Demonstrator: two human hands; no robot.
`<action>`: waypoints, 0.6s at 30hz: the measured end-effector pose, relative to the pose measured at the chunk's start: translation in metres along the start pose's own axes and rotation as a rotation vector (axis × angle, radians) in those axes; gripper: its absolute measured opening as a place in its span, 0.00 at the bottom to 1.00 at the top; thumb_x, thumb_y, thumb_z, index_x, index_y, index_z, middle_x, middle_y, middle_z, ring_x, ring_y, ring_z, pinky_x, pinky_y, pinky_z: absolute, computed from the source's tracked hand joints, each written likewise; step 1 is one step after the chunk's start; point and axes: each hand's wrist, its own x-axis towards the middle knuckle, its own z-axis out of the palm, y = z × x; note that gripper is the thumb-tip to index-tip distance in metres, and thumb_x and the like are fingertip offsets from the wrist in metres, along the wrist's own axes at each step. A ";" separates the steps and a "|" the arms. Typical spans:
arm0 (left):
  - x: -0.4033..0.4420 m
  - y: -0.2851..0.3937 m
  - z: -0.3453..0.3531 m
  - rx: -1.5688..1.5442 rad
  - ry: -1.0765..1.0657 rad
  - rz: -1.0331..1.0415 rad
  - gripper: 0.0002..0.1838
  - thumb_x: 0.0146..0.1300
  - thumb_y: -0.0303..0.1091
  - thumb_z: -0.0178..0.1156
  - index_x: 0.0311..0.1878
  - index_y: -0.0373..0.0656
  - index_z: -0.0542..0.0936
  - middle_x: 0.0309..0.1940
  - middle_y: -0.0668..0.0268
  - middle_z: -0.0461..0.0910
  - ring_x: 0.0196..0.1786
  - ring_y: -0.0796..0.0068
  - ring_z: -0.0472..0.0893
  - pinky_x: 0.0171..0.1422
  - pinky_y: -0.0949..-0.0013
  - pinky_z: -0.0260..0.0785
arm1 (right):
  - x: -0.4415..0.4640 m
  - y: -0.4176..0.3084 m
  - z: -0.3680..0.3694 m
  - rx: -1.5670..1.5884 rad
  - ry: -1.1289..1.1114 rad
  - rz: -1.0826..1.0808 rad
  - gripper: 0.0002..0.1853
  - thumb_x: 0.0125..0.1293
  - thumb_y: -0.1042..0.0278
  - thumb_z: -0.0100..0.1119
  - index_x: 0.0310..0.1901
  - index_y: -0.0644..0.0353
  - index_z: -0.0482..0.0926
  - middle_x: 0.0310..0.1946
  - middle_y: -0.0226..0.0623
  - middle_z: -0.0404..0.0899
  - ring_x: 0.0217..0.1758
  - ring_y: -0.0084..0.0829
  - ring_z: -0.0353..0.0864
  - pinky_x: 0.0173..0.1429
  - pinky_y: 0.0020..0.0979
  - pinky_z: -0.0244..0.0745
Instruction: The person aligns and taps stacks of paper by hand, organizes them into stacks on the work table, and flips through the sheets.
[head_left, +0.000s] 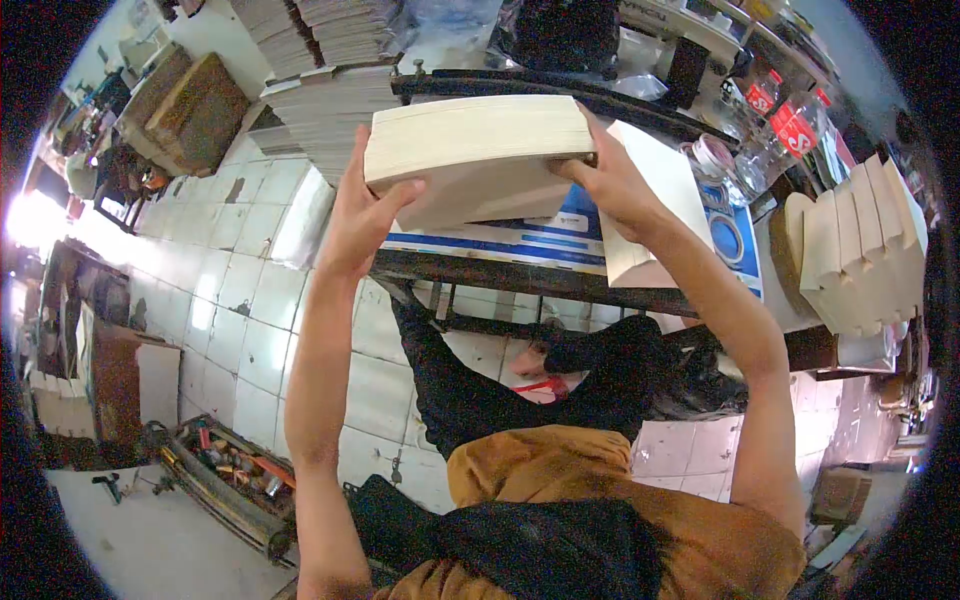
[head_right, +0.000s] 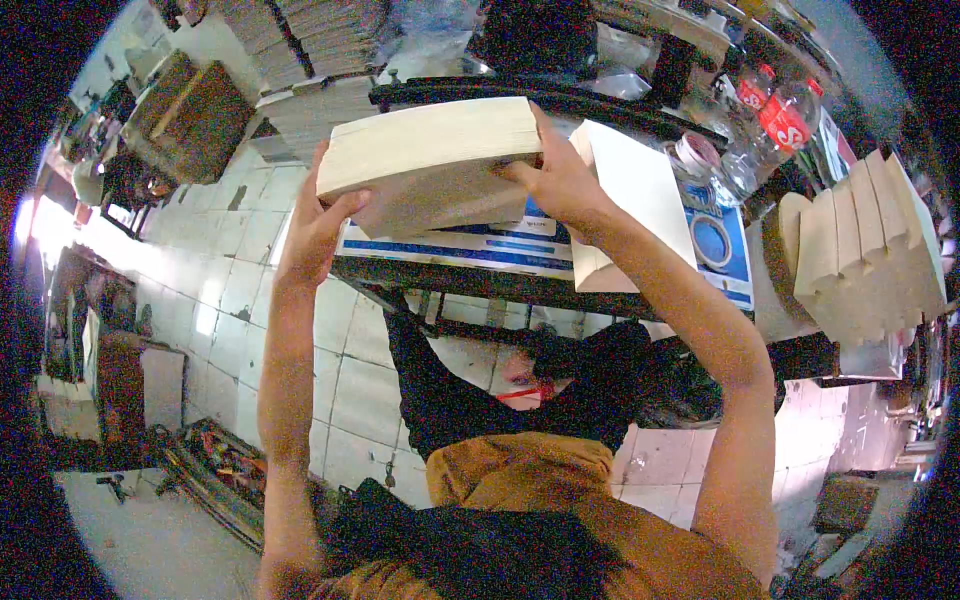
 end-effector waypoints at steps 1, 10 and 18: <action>0.001 0.006 -0.001 0.008 -0.002 -0.020 0.44 0.51 0.23 0.63 0.72 0.39 0.54 0.60 0.58 0.71 0.62 0.69 0.70 0.66 0.69 0.61 | -0.002 -0.004 0.003 -0.009 0.085 -0.060 0.36 0.60 0.72 0.62 0.69 0.57 0.59 0.60 0.37 0.71 0.63 0.28 0.66 0.69 0.31 0.57; -0.013 0.008 0.004 0.134 0.030 -0.004 0.45 0.49 0.24 0.63 0.72 0.40 0.55 0.60 0.60 0.70 0.61 0.69 0.70 0.66 0.67 0.62 | 0.000 0.011 -0.001 -0.221 0.103 -0.134 0.36 0.61 0.67 0.63 0.69 0.56 0.58 0.58 0.40 0.71 0.61 0.31 0.68 0.65 0.35 0.63; -0.021 -0.014 -0.019 0.162 -0.091 0.052 0.49 0.57 0.41 0.62 0.75 0.41 0.44 0.73 0.60 0.54 0.74 0.68 0.55 0.76 0.65 0.45 | -0.008 0.010 -0.002 -0.120 -0.035 0.037 0.43 0.57 0.68 0.67 0.71 0.57 0.54 0.64 0.41 0.66 0.68 0.32 0.63 0.70 0.35 0.59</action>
